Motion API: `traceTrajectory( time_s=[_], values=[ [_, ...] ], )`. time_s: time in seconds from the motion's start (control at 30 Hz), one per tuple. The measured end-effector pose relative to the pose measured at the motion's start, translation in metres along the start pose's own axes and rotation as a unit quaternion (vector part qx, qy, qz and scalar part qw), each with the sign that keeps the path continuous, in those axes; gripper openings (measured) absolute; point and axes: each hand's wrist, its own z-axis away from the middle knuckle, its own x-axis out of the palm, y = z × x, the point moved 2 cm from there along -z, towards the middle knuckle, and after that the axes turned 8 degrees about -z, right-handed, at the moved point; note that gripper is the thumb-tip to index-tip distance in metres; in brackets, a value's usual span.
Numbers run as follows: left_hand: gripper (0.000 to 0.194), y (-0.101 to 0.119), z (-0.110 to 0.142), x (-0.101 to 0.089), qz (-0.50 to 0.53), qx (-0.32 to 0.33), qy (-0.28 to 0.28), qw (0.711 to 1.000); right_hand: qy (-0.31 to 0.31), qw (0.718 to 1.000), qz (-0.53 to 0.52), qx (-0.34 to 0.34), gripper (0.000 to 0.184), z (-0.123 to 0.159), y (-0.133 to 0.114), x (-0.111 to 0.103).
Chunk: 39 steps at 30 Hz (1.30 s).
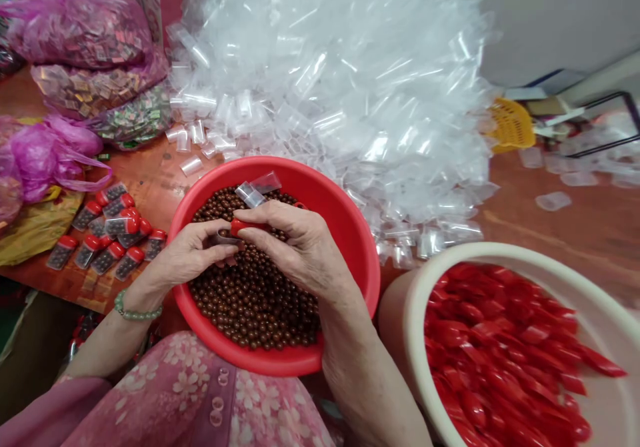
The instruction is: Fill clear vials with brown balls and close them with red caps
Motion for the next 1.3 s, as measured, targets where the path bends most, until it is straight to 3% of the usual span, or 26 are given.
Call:
traceTrajectory(
  time_s=[0.3,0.5,0.67,0.9,1.1,1.3],
  values=[
    [0.020,-0.003,0.000,-0.002,-0.068,0.012,0.007,0.998,-0.035,0.988,0.127,-0.075,0.021,0.003,-0.008,0.005],
    [0.019,-0.002,-0.001,0.002,0.010,-0.029,0.003,1.000,-0.044,0.978,0.191,-0.064,0.020,0.011,-0.009,-0.008],
    [0.019,-0.001,-0.001,0.001,0.015,-0.007,0.014,1.000,-0.026,0.982,0.176,-0.055,0.021,0.012,-0.007,-0.015],
    [0.021,-0.002,-0.002,0.000,0.077,-0.003,-0.007,0.997,0.094,0.992,0.073,-0.050,0.028,0.011,-0.007,0.007],
    [0.036,0.006,0.000,0.000,0.159,-0.006,-0.065,0.985,0.090,0.992,0.061,-0.059,0.027,0.012,-0.002,0.028],
    [0.034,0.001,0.000,0.002,0.166,0.003,-0.058,0.984,0.113,0.991,0.061,-0.049,0.023,0.013,0.002,0.032]
  ],
)
